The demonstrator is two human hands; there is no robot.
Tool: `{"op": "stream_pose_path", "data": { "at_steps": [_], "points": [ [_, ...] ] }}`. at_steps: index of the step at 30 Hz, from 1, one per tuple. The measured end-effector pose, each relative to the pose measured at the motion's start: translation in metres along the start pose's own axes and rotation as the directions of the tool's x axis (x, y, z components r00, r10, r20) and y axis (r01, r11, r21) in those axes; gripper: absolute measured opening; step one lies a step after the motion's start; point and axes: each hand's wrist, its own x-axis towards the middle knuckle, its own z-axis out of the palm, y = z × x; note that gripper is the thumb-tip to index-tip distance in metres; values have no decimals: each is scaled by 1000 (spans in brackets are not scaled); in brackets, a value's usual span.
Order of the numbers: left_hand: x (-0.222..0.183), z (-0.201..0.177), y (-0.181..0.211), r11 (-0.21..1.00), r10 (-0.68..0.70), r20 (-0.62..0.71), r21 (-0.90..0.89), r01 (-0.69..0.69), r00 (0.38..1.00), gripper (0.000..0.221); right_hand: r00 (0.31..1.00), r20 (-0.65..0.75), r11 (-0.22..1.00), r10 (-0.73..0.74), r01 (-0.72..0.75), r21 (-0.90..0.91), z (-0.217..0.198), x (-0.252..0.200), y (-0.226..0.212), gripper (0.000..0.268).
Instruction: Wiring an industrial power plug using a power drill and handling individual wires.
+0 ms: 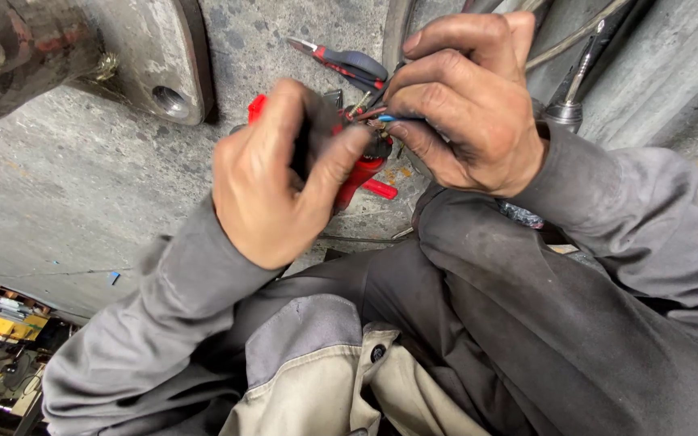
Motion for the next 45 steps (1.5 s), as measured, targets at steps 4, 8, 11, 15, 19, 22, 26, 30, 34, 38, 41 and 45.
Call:
{"op": "stream_pose_path", "data": {
  "at_steps": [4,8,11,15,19,22,26,30,34,38,41,45],
  "points": [
    [3,-4,-19,714,580,53,447,-538,813,26,1000,-1,1000,3,-3,-22,-1,1,-4,20],
    [12,-6,-23,576,694,151,471,-668,704,35,999,8,999,33,-33,-17,-2,-5,-5,20],
    [15,-7,-24,438,736,197,591,-677,648,37,1000,8,1000,16,-16,-11,-2,-4,-4,21],
    [21,-8,-24,305,783,250,643,-702,570,33,1000,4,1000,14,-14,-15,-2,-4,-4,22],
    [24,-8,-28,355,772,241,604,-714,588,32,1000,3,1000,6,-6,-8,-4,-4,1,22],
    [13,0,-29,603,622,111,563,-565,775,26,1000,23,1000,0,0,-8,-2,-5,1,21],
    [12,8,-41,374,728,166,717,-589,665,27,998,58,1000,-12,13,-13,-1,-1,7,20],
    [23,6,-34,287,779,152,777,-561,609,21,998,59,1000,-21,21,-8,0,5,13,18],
    [28,3,-38,257,790,161,790,-557,592,16,998,58,1000,-24,23,15,-5,8,21,16],
    [27,-2,-33,225,792,164,817,-531,588,17,997,60,998,-56,55,16,-7,18,22,20],
    [25,0,-34,247,738,180,825,-508,650,15,994,35,993,-107,109,-47,-5,22,24,25],
    [24,0,-37,356,726,121,775,-521,677,15,988,38,988,-149,150,-34,-5,21,31,32]
  ]
}}
